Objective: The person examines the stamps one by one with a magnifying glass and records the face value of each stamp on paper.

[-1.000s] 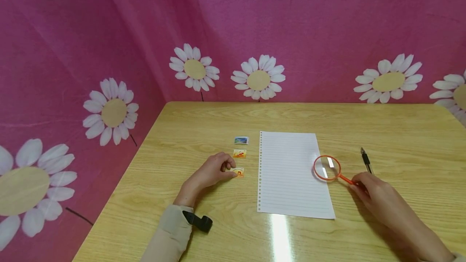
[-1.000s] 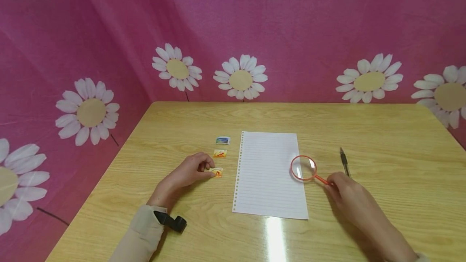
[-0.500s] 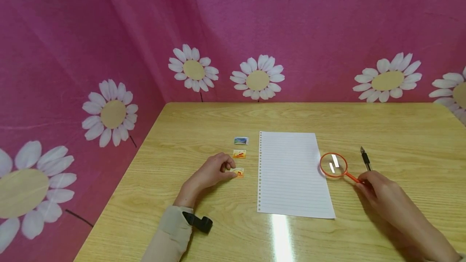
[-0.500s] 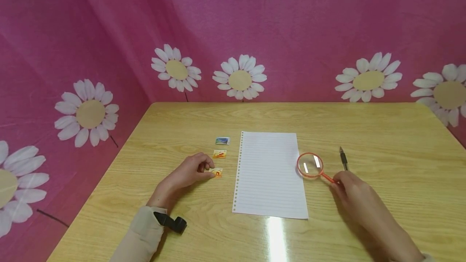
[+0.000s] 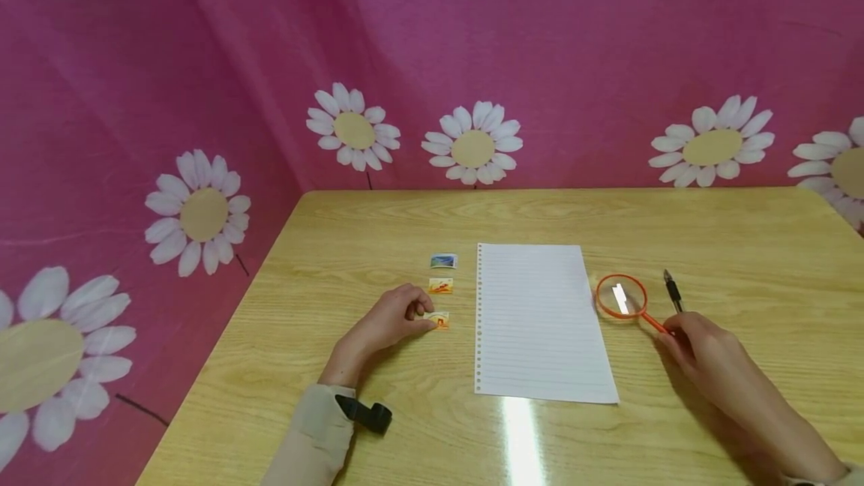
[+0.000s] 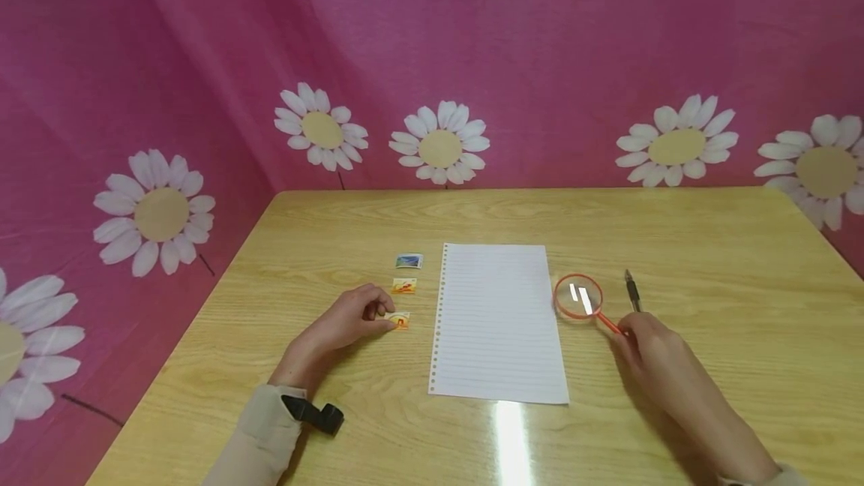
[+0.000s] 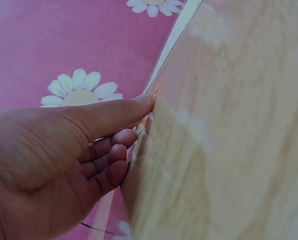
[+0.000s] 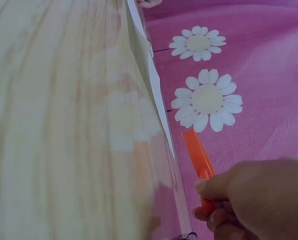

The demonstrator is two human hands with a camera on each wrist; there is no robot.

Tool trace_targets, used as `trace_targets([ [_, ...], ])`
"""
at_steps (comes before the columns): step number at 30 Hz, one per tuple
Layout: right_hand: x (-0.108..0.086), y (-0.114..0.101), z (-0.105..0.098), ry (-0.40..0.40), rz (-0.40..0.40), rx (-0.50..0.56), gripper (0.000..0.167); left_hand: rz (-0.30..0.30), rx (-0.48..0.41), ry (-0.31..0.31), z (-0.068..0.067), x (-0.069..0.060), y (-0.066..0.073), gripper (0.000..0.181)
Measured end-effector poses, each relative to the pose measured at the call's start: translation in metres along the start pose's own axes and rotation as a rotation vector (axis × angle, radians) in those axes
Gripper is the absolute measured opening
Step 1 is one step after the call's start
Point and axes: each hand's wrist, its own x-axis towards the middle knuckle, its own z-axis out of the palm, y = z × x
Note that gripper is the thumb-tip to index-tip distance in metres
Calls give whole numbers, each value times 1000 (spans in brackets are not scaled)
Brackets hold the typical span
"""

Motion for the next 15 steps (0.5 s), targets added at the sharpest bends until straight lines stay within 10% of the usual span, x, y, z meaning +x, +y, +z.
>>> trace_targets([
  [15, 7, -5, 1, -25, 107, 3, 19, -17, -21, 1, 0, -1, 1, 17],
])
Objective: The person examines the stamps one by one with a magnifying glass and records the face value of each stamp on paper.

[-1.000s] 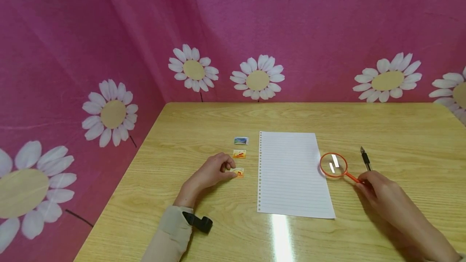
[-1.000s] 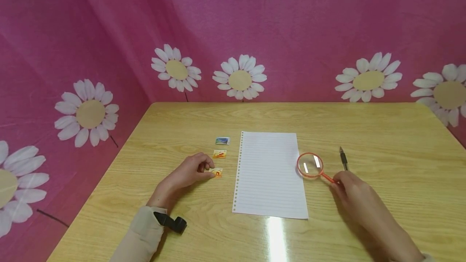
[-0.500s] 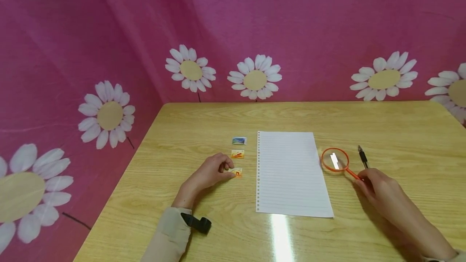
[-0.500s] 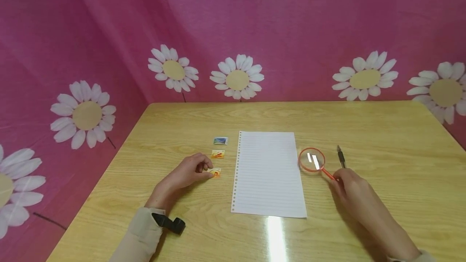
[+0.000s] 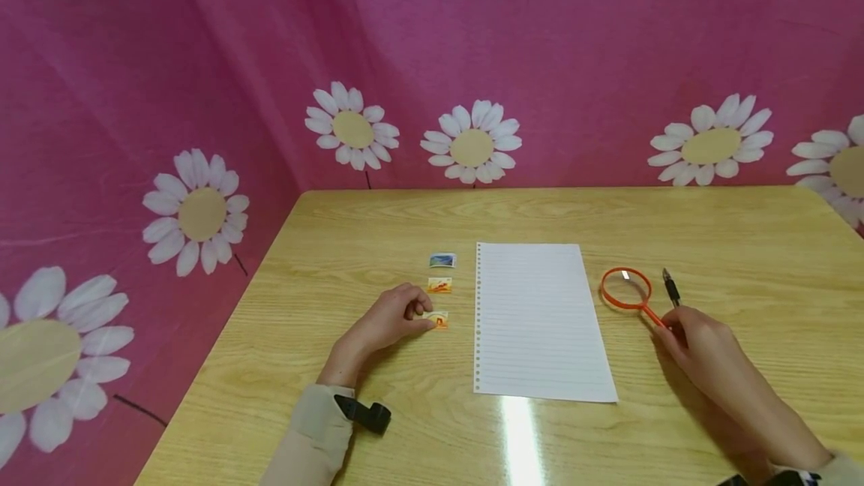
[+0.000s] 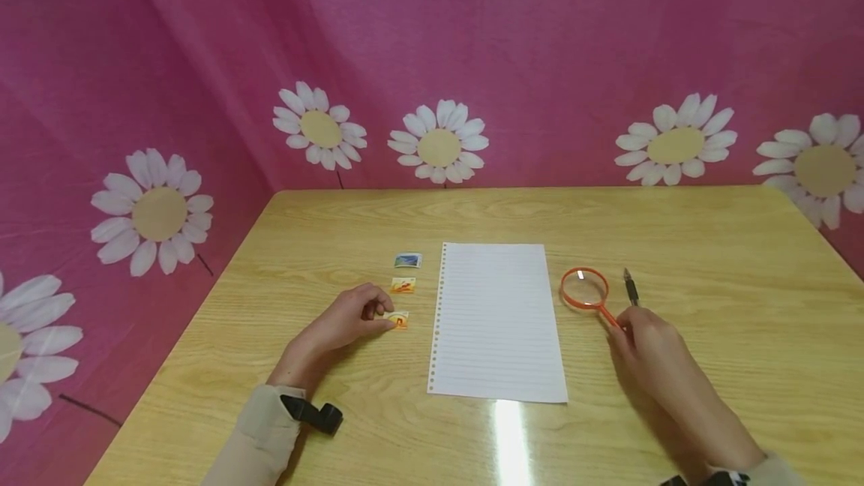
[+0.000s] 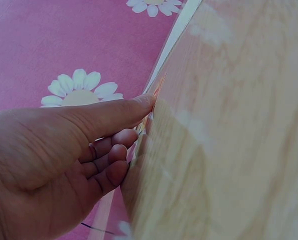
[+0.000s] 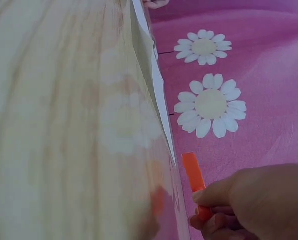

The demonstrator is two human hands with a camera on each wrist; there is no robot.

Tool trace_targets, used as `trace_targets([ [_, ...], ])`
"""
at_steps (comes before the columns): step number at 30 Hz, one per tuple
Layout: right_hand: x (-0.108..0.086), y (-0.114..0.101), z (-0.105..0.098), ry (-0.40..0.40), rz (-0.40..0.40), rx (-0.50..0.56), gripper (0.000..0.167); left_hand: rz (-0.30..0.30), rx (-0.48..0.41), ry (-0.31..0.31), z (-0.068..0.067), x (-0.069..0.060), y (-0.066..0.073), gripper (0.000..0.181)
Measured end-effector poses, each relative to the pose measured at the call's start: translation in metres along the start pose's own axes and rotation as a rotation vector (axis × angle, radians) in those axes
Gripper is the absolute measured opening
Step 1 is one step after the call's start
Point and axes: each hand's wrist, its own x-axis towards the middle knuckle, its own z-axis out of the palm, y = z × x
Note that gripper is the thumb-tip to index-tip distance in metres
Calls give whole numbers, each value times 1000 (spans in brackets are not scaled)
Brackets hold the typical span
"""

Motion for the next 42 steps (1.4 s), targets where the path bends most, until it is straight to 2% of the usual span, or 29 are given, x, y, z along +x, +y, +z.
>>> trace_targets([
  [7, 2, 0, 2, -7, 19, 10, 18, -7, 11, 5, 0, 2, 0, 17],
  [14, 3, 0, 3, -20, 48, 17, 16, -42, 3, -4, 0, 3, 1, 18],
  [23, 5, 3, 5, -54, 80, 23, 15, -20, 11, -4, 0, 3, 1, 17],
  [33, 7, 1, 6, -130, 135, 19, 16, -46, -3, -8, -1, 2, 1, 18],
  [42, 7, -4, 5, -152, 171, 9, 22, -30, 5, -9, 0, 0, 0, 18],
])
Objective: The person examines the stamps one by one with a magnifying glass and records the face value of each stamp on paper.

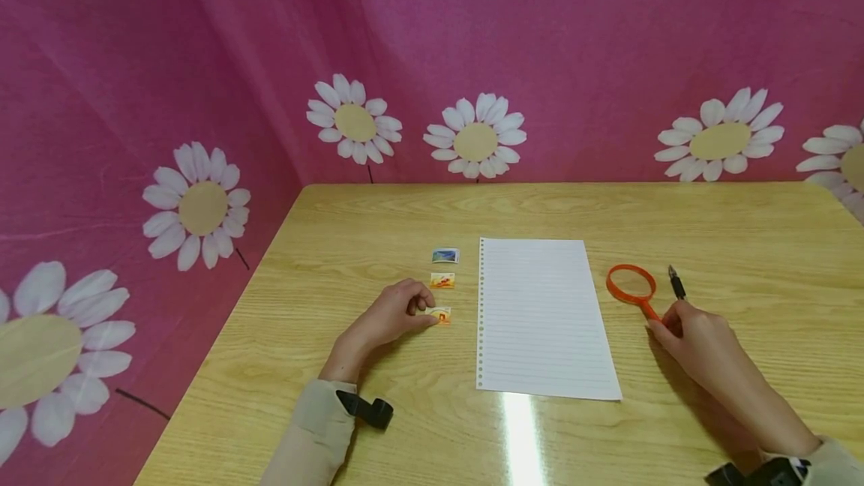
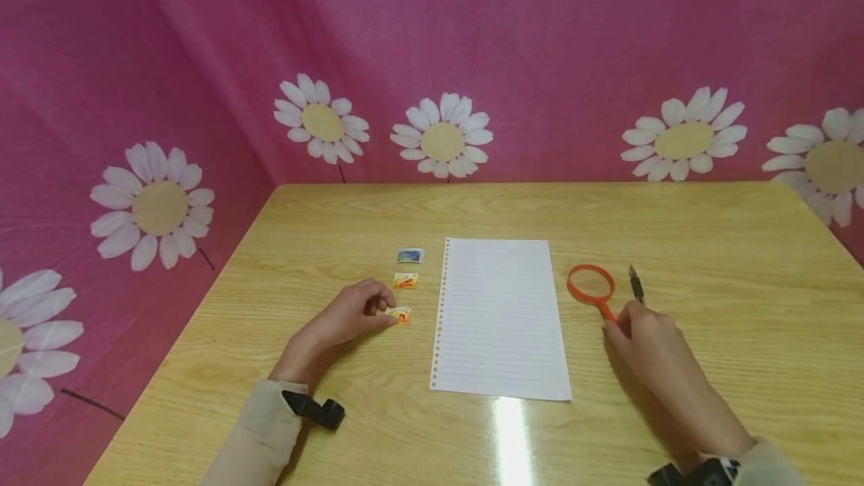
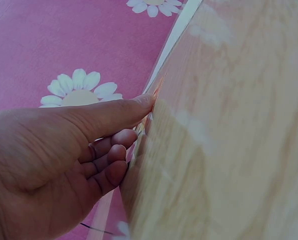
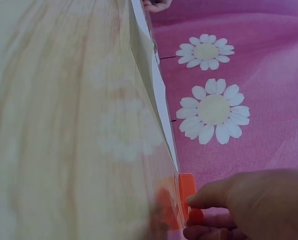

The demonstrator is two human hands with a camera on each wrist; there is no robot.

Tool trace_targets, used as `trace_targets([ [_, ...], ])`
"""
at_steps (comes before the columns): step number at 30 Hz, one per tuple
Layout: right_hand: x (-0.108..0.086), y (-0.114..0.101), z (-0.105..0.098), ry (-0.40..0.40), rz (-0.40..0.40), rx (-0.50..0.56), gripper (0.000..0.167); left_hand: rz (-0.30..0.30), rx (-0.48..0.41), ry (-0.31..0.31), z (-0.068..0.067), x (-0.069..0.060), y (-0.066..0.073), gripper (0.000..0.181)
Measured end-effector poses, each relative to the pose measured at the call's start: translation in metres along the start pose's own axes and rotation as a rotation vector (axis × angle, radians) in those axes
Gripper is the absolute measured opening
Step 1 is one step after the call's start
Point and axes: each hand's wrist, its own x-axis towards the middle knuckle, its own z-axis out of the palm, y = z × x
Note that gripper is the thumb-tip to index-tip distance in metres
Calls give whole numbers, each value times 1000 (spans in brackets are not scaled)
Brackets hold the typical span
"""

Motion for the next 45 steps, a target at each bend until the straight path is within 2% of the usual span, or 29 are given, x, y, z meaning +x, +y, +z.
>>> trace_targets([
  [6, -2, -2, -2, -22, 13, -32, 26, 2, 4, 2, 0, 0, -1, 18],
  [14, -2, -3, -3, -104, 19, -60, 27, 11, 3, -1, 0, 1, -2, 18],
  [23, -3, -3, 0, -118, -21, -90, 31, 14, 15, 0, 0, 0, -1, 18],
  [27, -2, -3, -1, -132, -13, -82, 31, 19, 15, -2, 0, 0, -1, 18],
  [32, -1, -4, -2, -84, -24, -63, 33, 28, 9, -2, 0, -1, 0, 18],
  [37, 1, -4, -2, -19, -41, -14, 25, 36, 23, 11, -1, -1, 1, 18],
  [45, 4, -2, -4, 2, -30, 14, 19, 31, 22, 42, 0, 0, 3, 16],
])
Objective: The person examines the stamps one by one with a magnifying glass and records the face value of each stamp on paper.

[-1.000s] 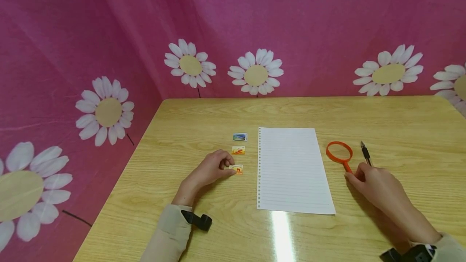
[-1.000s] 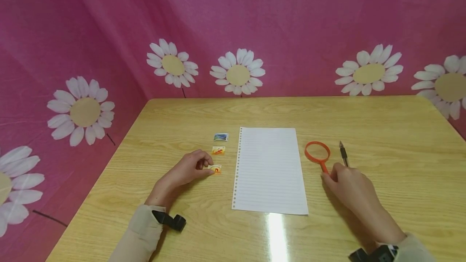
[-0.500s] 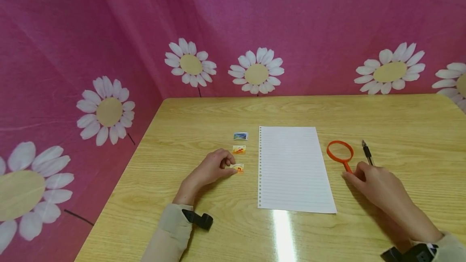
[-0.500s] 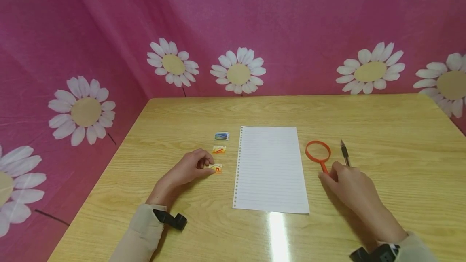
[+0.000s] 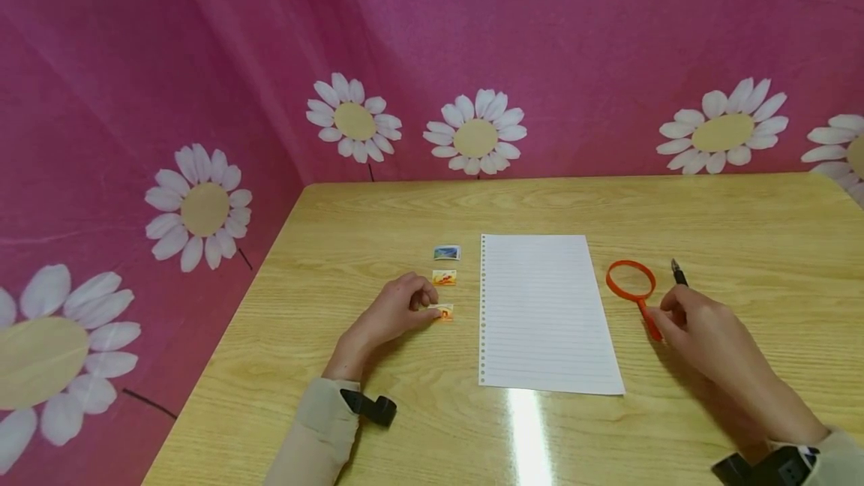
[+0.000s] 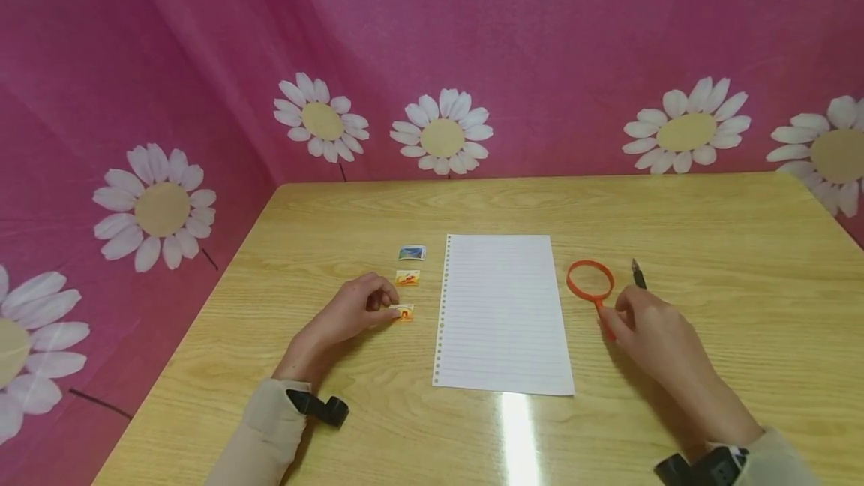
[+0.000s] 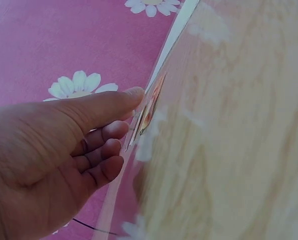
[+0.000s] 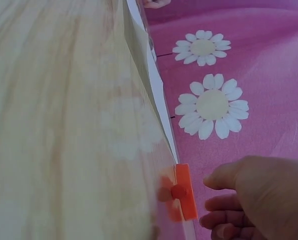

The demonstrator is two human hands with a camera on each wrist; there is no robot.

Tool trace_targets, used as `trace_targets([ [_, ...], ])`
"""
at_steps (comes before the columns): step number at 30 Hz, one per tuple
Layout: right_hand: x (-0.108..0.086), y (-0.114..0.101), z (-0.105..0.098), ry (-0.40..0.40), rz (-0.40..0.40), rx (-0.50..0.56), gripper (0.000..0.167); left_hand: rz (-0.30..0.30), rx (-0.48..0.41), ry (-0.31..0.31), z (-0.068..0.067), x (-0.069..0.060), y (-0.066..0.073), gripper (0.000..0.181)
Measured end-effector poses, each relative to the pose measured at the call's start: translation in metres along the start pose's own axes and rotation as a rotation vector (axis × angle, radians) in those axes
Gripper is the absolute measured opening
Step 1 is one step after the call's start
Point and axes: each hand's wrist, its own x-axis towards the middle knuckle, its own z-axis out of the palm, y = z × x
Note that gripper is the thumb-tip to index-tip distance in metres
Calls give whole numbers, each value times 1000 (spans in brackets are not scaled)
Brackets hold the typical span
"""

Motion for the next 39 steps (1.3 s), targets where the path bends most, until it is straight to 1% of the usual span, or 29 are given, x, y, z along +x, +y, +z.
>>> trace_targets([
  [8, 6, 6, -2, 2, 14, 14, 21, 62, 1, 9, 4, -1, 3, 17],
  [14, 10, 11, -2, 0, 19, 13, 24, 87, 1, 8, 8, -3, 7, 18],
  [19, 12, 15, -3, -3, 28, 19, 24, 96, 3, 2, 11, -4, 12, 17],
  [24, 15, 18, -3, -24, 45, 32, 23, 86, -4, -15, 12, -5, 18, 17],
  [30, 20, 22, -3, -39, 65, 29, 27, 90, 0, -27, 18, -6, 21, 18],
  [36, 25, 30, -3, -16, 31, 28, 27, 111, 8, -29, 23, -8, 25, 19],
  [39, 27, 34, -2, -17, 32, 32, 29, 114, 9, -43, 25, -8, 27, 18],
])
